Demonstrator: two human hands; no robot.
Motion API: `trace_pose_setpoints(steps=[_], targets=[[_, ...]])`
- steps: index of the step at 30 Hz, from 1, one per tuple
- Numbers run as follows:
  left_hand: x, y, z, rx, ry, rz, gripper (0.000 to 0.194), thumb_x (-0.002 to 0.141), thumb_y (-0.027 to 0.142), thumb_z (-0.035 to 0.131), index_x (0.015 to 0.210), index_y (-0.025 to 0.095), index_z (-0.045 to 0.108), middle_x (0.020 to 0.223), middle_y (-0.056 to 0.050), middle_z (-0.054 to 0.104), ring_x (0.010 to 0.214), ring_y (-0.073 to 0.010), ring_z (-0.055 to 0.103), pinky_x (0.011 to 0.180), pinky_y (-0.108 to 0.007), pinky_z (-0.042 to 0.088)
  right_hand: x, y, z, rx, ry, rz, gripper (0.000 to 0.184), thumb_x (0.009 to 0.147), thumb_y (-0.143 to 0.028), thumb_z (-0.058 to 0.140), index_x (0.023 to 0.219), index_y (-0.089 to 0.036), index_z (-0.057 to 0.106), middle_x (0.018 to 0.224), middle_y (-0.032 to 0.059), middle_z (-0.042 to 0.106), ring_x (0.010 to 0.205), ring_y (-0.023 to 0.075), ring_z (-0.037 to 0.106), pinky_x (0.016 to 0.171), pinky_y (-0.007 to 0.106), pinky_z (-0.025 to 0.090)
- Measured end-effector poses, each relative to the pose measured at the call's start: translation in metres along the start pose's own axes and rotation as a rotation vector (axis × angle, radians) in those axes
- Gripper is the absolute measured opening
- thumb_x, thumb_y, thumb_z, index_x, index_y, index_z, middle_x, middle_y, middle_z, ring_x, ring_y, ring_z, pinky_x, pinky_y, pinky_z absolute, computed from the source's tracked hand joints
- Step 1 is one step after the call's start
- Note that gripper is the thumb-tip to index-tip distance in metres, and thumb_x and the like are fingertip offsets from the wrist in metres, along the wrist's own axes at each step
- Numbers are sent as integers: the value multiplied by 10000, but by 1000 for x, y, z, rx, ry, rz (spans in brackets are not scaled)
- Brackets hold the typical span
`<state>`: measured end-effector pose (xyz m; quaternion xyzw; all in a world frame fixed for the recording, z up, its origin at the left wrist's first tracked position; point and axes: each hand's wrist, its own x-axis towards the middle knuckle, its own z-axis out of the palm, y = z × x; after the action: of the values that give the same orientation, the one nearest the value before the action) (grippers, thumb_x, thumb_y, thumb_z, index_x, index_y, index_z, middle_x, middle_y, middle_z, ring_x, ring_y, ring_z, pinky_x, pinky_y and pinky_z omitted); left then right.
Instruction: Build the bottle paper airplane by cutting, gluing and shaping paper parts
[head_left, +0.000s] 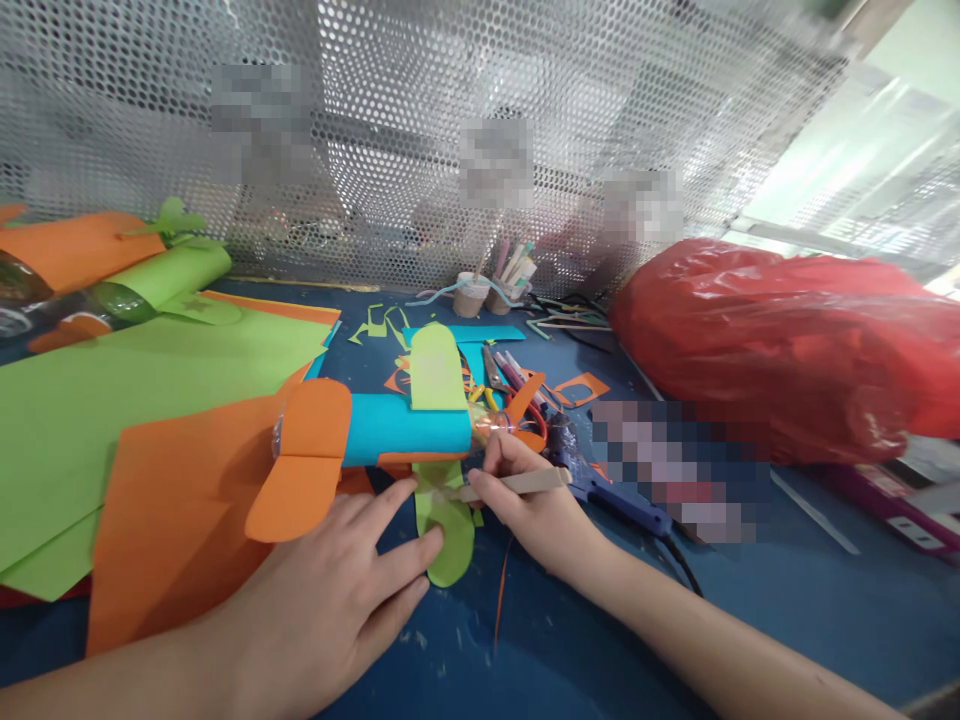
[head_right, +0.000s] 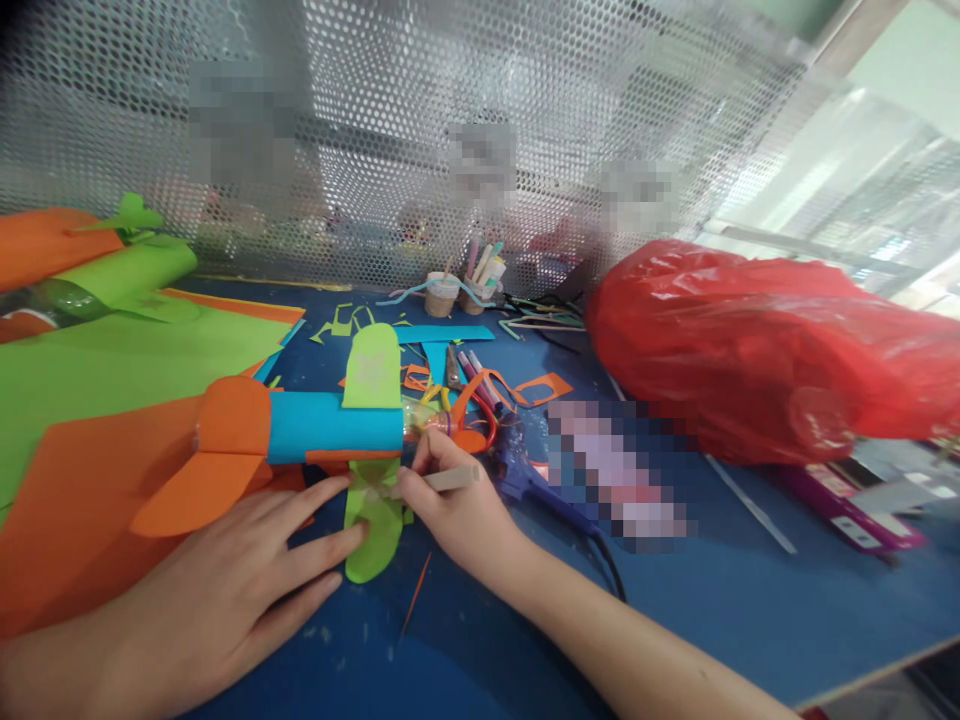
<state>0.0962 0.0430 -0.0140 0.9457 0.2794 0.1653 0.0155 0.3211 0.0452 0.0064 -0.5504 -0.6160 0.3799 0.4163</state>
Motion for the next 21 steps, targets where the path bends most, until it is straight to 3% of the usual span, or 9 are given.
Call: trace_pose_setpoints(steps=[16, 21], targets=[[2, 1, -2, 17, 20, 10, 403, 1018, 330, 326, 1243, 275, 656, 1301, -215, 586, 968, -358, 671, 701, -585, 592, 1, 2, 0, 7, -8, -9, 217, 811, -256, 578, 678, -235, 408, 612, -49, 489, 582, 129, 456, 557, 262, 360], [3, 1, -3, 13, 16, 15, 403, 1015, 322, 328, 1234, 271, 663, 1289, -228, 590, 954, -368, 677, 671, -589, 593, -2, -3, 0, 112, 6, 32, 251, 834, -302, 601, 686, -240, 407, 558, -70, 482, 547, 125, 499, 554, 259, 401]])
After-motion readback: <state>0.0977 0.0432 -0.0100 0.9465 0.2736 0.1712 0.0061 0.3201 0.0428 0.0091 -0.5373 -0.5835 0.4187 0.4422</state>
